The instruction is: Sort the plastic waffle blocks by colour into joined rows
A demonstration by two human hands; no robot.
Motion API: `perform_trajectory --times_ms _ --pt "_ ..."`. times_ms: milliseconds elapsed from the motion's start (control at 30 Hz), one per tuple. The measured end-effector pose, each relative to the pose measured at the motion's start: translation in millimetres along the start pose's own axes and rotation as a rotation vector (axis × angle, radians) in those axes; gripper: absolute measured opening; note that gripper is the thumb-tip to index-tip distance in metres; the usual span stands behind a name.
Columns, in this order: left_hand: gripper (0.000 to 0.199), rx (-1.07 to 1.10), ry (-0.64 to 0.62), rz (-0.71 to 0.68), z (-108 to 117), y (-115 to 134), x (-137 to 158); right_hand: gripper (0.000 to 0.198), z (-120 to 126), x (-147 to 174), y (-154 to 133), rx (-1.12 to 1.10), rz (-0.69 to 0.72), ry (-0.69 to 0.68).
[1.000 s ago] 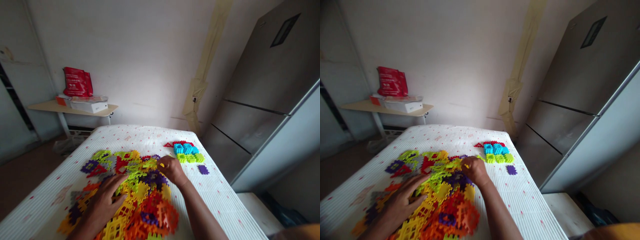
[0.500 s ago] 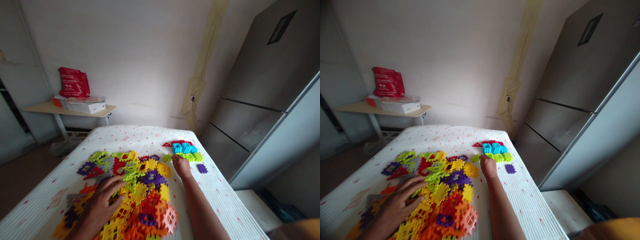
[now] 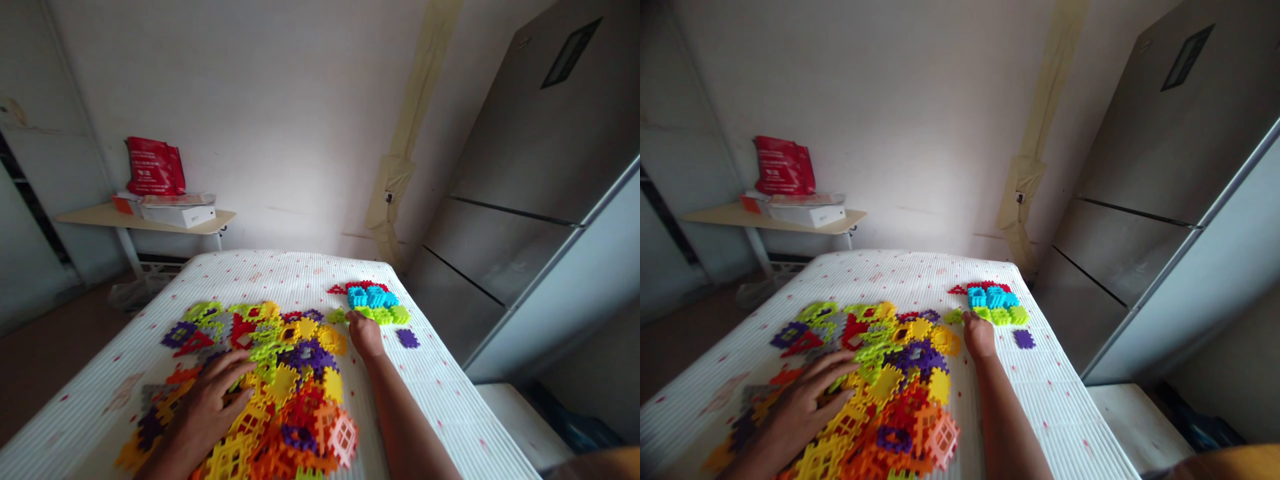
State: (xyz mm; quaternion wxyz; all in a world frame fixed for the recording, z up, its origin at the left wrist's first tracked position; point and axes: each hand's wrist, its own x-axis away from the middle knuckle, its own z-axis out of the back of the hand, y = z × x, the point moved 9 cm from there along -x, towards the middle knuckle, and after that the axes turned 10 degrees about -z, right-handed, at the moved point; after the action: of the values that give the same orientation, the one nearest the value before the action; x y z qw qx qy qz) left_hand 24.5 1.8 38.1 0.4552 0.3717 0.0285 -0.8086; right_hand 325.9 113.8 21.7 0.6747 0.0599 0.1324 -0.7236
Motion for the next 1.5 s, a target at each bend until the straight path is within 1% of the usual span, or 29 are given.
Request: perform_trajectory --times_ms 133,233,333,467,533,600,767,867,1033,1133,1267,1367,1500 --pt "0.022 0.021 -0.009 0.015 2 4 -2 0.029 1 0 -4 -0.013 0.017 0.034" --pt "0.022 0.029 -0.008 0.051 8 3 -3 0.031 0 0 -6 -0.020 0.020 0.027" --pt "0.023 0.021 -0.016 0.107 17 -3 -4 0.031 -2 -2 -5 -0.015 0.013 0.006" --pt "0.024 -0.002 0.028 0.155 35 -15 -2 0.031 -5 -4 -4 -0.021 0.009 -0.001" --pt "0.024 -0.011 0.047 0.165 39 -19 -1 0.032 -5 -4 -4 -0.030 0.006 -0.001" --pt "0.024 -0.015 0.036 0.167 39 -20 -1 0.033 -5 -4 -4 -0.038 0.001 -0.007" --pt "0.025 -0.084 -0.053 0.149 29 -20 0 0.034 -3 -3 -7 -0.049 -0.002 -0.012" --pt "0.026 -0.107 -0.067 0.147 28 -20 0 0.033 -3 -3 -7 -0.051 -0.001 -0.008" --pt "0.029 -0.156 -0.102 0.137 25 -6 -5 0.029 -4 -3 -7 -0.054 0.007 0.002" --pt "0.030 -0.209 -0.116 0.165 21 4 -8 0.030 -4 -2 -8 -0.081 0.012 0.022" --pt "0.028 -0.267 -0.138 0.191 18 11 -11 0.031 -2 0 -14 -0.118 0.059 0.058" --pt "0.027 -0.296 -0.140 0.195 18 9 -11 0.029 1 3 -19 -0.135 0.091 0.085" --pt "0.021 -0.307 -0.098 0.177 21 7 -10 0.026 7 7 -21 -0.178 0.125 0.143"
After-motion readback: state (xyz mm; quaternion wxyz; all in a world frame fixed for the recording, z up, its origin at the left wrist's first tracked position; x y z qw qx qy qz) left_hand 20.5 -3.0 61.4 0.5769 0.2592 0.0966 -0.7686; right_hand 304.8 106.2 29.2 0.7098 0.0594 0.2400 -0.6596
